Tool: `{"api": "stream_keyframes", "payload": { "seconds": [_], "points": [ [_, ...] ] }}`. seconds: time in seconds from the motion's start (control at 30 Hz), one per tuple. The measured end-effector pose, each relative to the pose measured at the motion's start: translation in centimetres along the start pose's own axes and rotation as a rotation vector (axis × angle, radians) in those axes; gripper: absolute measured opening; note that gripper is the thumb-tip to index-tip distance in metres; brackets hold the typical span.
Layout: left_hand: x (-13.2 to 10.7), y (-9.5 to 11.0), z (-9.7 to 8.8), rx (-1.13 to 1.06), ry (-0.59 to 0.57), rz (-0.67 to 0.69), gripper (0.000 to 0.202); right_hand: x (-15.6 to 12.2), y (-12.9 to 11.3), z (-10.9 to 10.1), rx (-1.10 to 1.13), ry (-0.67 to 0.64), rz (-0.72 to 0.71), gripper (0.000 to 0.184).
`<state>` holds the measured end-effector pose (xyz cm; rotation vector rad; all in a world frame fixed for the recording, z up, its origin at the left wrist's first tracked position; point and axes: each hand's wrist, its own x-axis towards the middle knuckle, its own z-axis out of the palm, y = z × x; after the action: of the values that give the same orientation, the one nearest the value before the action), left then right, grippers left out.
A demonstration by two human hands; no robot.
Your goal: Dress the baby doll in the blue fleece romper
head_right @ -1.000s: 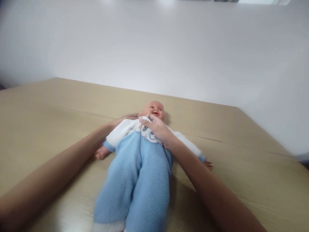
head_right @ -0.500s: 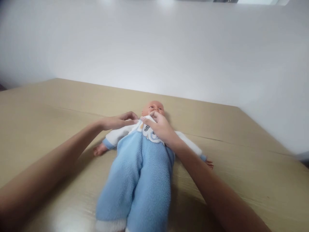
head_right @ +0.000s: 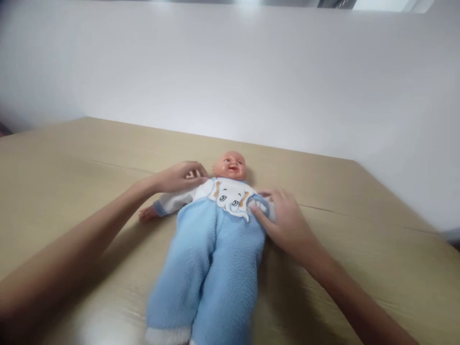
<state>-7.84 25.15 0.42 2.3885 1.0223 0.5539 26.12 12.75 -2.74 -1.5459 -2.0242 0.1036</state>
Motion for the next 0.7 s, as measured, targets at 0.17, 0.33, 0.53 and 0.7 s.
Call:
{"api": "stream_keyframes", "payload": {
  "seconds": [0.17, 0.33, 0.53, 0.7],
  "points": [
    [0.2, 6.6, 2.8, 0.004, 0.361, 0.194, 0.016, -7.3, 6.0, -2.5, -0.025, -0.101, 0.160, 0.065],
    [2.8, 11.6, 7.5, 0.232, 0.160, 0.328, 0.023, -10.1, 7.4, -3.6, 0.070, -0.078, 0.248, 0.068],
    [4.0, 11.7, 9.6, 0.323, 0.044, 0.230, 0.026, -9.1, 6.1, -4.3, 0.273, -0.006, 0.377, 0.058],
    [3.4, 11.0, 9.8, 0.190, 0.103, 0.293, 0.016, -7.0, 4.2, -4.9, 0.610, 0.063, 0.618, 0.069]
  ]
}}
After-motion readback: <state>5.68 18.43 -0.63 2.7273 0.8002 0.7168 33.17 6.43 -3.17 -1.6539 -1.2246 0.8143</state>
